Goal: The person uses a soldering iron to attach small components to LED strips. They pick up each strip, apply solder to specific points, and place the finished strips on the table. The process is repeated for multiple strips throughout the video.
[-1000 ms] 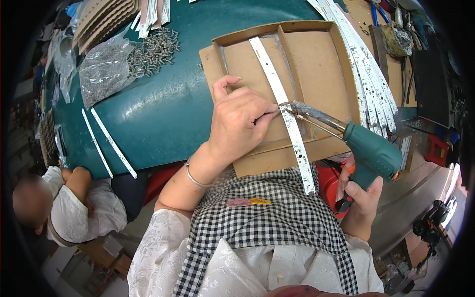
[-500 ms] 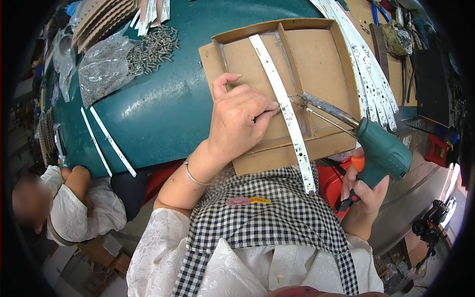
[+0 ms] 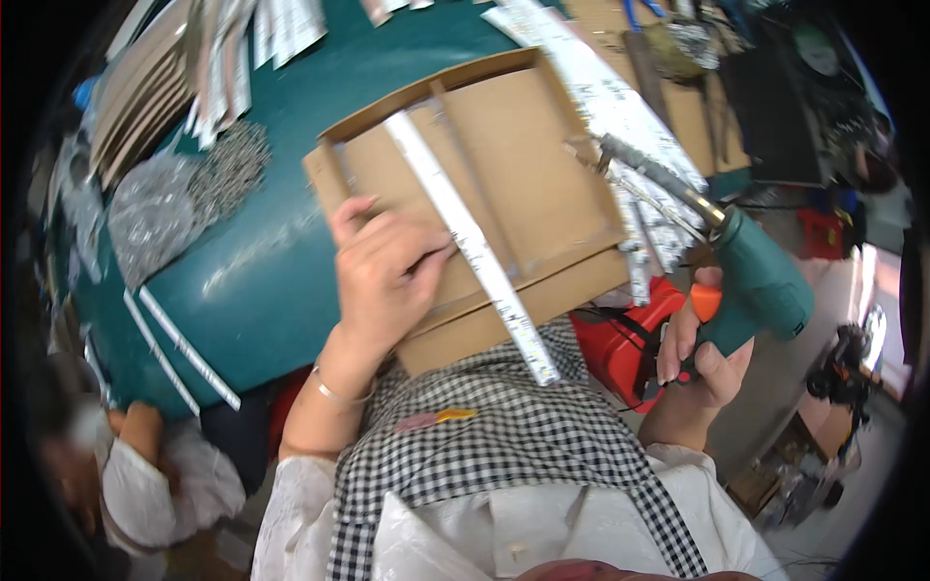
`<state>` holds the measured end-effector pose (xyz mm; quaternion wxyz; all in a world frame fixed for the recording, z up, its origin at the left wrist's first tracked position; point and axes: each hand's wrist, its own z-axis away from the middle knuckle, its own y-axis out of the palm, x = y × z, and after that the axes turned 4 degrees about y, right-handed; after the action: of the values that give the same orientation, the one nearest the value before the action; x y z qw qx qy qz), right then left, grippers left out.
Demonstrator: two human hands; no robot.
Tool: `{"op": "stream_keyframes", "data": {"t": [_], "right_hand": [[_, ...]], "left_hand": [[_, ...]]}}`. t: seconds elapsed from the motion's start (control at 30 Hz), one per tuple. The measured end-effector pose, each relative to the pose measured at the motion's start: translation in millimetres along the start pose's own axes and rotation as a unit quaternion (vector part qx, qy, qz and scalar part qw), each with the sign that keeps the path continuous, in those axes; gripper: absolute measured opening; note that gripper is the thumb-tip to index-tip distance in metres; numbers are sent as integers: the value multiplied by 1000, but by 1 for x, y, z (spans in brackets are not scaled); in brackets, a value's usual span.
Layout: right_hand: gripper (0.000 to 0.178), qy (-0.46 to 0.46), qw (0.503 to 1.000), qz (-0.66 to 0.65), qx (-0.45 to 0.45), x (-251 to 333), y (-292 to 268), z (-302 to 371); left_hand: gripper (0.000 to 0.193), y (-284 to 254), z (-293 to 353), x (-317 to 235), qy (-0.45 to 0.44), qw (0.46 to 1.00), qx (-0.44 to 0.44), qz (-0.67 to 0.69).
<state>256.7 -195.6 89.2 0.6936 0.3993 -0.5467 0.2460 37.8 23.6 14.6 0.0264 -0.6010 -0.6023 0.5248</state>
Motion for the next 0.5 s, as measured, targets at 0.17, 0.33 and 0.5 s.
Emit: {"op": "stream_keyframes", "data": {"t": [0.17, 0.33, 0.5], "right_hand": [[58, -111, 993, -23, -22, 29, -33, -28], [46, -74, 977, -178, -88, 34, -70, -73], [38, 8, 963, -254, -90, 15, -84, -127]], "left_hand": [[14, 0, -2, -5, -10, 1000, 7, 6], [14, 0, -2, -6, -13, 1000, 4, 11], [13, 0, -3, -7, -22, 1000, 7, 10]]}}
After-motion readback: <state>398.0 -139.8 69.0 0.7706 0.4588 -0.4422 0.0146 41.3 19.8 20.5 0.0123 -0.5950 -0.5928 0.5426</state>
